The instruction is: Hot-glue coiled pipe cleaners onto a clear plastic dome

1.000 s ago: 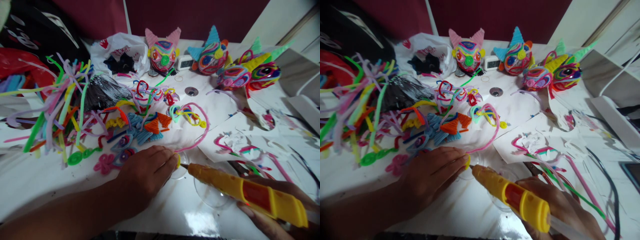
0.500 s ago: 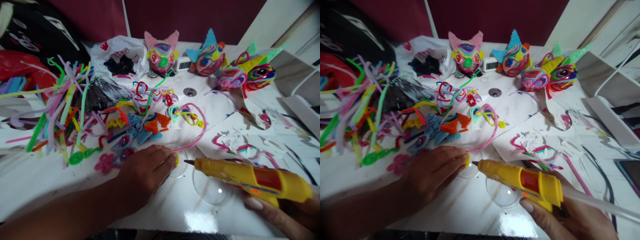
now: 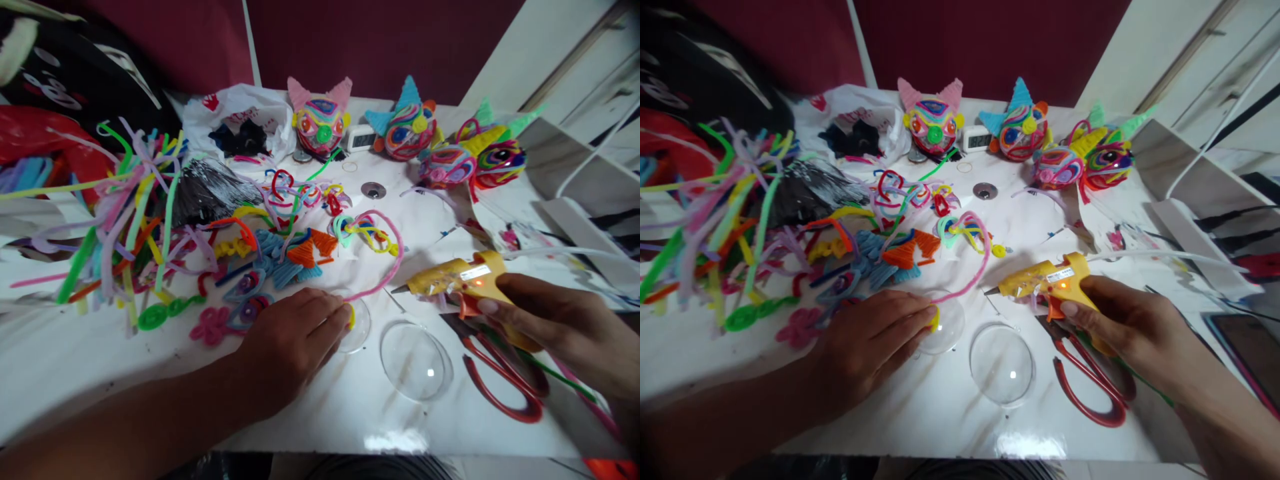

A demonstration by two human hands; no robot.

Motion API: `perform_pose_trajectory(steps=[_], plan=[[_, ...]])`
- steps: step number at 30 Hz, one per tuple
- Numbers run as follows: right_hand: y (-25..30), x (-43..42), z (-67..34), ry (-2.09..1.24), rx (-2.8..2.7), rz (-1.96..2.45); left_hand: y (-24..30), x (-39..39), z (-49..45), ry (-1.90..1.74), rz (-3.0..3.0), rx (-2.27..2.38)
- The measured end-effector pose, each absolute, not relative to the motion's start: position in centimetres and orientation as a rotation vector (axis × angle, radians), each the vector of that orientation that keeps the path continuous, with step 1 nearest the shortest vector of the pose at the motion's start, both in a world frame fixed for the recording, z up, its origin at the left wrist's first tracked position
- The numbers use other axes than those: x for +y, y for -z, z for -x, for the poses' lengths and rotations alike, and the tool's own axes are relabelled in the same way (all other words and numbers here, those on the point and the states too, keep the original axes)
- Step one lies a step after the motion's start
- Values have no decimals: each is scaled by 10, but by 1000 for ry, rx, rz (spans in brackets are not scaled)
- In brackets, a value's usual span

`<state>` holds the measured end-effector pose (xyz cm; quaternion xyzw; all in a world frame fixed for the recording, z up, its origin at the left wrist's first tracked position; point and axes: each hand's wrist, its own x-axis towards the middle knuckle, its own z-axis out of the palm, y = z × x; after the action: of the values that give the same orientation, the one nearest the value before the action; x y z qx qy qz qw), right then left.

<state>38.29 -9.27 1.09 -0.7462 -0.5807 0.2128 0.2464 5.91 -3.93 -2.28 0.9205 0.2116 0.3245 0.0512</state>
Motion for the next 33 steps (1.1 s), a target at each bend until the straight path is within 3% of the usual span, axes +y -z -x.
perform_pose_trajectory(steps=[2, 4, 9, 12, 15, 19, 33], plan=[[-6, -89, -387, -727, -1561, 2059, 23, -39, -59, -995, -2805, 637], [-2, -89, -393, -641, -1661, 2075, 24, -40, -59, -1001, -2799, 649], [-12, -87, -379, 122, -2118, 1866, 22, -41, -59, -1008, -2777, 673], [-29, -80, -348, 380, -2321, 1498, 21, -41, -59, -999, -2768, 674], [-34, -66, -316, 290, -2612, 1144, 20, -41, -59, -980, -2763, 678], [-23, -51, -291, 287, -2756, 984, 21, -41, -59, -1004, -2773, 668], [-13, -89, -259, 226, -2581, 1224, 22, -43, -59, -986, -2764, 671]])
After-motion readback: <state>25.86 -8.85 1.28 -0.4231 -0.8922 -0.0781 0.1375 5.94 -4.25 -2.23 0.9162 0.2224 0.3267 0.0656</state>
